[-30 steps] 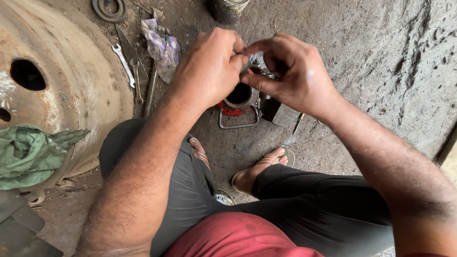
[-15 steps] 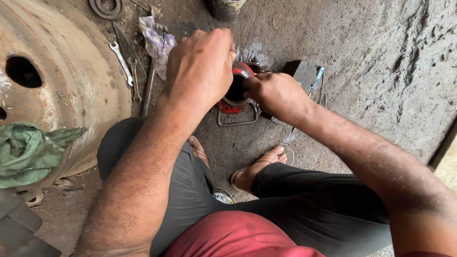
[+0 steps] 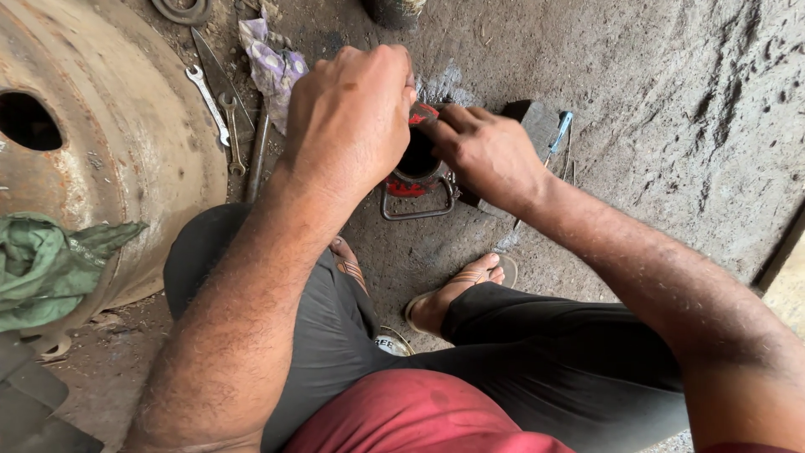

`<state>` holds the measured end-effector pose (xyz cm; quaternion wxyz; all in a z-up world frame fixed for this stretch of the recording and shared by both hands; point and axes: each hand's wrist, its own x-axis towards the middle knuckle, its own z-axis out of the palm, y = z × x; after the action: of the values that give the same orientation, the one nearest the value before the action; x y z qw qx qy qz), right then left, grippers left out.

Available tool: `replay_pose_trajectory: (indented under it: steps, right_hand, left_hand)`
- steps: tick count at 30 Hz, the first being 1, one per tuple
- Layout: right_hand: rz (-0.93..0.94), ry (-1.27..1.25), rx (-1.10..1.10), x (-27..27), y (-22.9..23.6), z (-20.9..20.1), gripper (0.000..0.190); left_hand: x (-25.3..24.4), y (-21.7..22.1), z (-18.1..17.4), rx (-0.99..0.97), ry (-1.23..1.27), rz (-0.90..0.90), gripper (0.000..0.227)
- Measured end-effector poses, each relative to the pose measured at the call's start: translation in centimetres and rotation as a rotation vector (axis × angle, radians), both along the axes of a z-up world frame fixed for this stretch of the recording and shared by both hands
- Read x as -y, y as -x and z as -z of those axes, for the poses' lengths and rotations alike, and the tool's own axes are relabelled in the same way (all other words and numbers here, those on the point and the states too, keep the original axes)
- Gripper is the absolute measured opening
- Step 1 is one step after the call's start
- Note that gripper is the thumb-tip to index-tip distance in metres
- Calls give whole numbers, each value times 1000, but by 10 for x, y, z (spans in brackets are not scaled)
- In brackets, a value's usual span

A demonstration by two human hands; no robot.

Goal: The person sits on the workshop floor and scoops grease from a small red pot, packing it into a wheel bearing/seal by hand. They handle a wire loop, then hold the bearing in one hand while pressing grease into it with a screwdriver, working it around the part.

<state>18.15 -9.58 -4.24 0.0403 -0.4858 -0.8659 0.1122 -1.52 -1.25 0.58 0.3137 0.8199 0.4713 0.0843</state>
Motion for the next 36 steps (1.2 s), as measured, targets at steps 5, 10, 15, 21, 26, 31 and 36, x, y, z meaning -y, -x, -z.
replay_pose_trajectory:
  steps: [5, 10, 15, 21, 26, 31, 36]
  right_hand:
    - [54, -11, 92, -5, -10, -9, 35]
    - [111, 0, 50, -13, -20, -21, 20]
    - [114, -24, 45, -18, -34, -36, 17]
    - [74, 22, -283, -21, -35, -52, 43]
    - [25, -156, -317, -17, -10, -73, 44]
    - [40, -193, -309, -9, -12, -57, 45]
    - [117, -9, -420, -9, -7, -63, 38]
  left_hand:
    - [0, 4, -6, -21, 4, 0, 18]
    - [0, 6, -11, 0, -81, 19, 15]
    - [2, 8, -10, 12, -77, -18, 15]
    - [-1, -5, -5, 188, 62, -37, 10]
    - [-5, -4, -4, 350, 197, -115, 12]
    - [-2, -5, 3, 418, 151, -76, 15]
    - [-2, -8, 5, 328, 108, -39, 35]
